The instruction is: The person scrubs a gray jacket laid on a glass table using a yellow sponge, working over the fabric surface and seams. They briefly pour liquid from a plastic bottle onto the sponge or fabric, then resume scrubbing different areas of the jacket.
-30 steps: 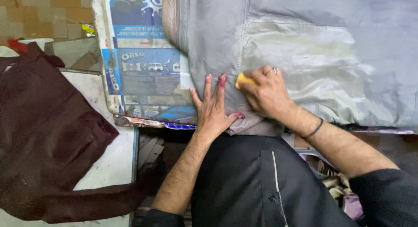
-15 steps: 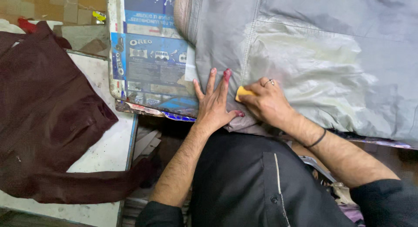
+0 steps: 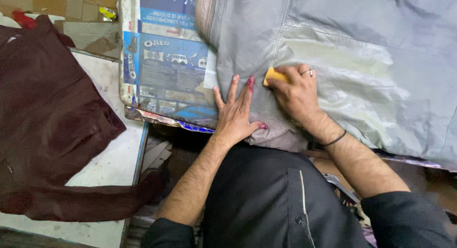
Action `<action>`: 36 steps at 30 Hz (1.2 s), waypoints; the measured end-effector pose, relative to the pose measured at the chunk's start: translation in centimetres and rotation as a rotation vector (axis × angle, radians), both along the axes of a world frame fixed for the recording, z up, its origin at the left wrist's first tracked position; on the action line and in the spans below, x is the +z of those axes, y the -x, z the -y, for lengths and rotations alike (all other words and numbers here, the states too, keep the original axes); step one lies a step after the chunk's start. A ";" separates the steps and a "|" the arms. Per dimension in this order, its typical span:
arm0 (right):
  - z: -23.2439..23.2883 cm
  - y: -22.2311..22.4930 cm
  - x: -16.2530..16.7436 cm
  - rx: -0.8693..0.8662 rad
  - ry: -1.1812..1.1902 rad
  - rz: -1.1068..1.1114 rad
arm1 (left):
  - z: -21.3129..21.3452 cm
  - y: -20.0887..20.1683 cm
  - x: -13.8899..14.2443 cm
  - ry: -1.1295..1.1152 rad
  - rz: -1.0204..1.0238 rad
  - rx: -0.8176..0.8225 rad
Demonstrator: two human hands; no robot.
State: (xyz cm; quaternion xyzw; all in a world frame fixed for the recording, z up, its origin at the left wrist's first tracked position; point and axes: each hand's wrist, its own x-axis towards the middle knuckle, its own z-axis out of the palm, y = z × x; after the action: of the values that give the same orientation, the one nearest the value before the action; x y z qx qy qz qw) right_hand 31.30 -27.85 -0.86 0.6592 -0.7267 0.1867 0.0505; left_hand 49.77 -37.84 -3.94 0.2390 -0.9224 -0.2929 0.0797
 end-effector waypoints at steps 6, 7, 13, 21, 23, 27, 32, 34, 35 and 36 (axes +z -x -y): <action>-0.7 -0.2 0.9 0.088 -0.095 0.059 | 0.5 0.0 -0.1 -0.003 0.033 -0.017; -0.7 -0.2 0.9 0.064 -0.120 0.048 | 0.5 0.0 -0.1 -0.002 0.031 -0.021; -1.1 -0.5 0.9 0.004 -0.064 0.059 | 0.9 -0.2 -0.5 -0.036 0.042 -0.032; -2.3 -2.8 0.1 -0.104 -0.092 -0.021 | 1.6 -0.5 -0.9 -0.035 0.040 -0.060; -2.3 -3.1 0.0 0.001 -0.049 0.135 | 1.8 -0.6 -1.1 -0.049 0.028 -0.059; -2.2 -3.6 0.2 -0.186 -0.091 0.033 | 1.8 -0.6 -1.8 -0.085 0.002 -0.058; -1.6 -3.3 0.5 -0.036 -0.020 0.034 | 2.3 -1.6 -2.9 -0.013 -0.118 -0.073; -1.2 -2.7 0.4 -0.130 -0.038 -0.037 | 2.9 -2.0 -3.5 0.013 -0.138 -0.087; -1.0 -2.7 0.2 -0.171 -0.056 -0.066 | 3.1 -2.2 -3.7 0.014 -0.138 -0.088; -0.7 -2.4 0.1 -0.202 -0.015 -0.047 | 3.2 -2.4 -3.9 0.014 -0.135 -0.084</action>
State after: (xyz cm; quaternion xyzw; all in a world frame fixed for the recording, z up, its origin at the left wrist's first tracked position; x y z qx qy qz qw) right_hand 33.71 -27.18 -0.79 0.5871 -0.7895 0.1597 0.0810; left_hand 52.14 -41.05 -7.80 0.1794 -0.9261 -0.3049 0.1310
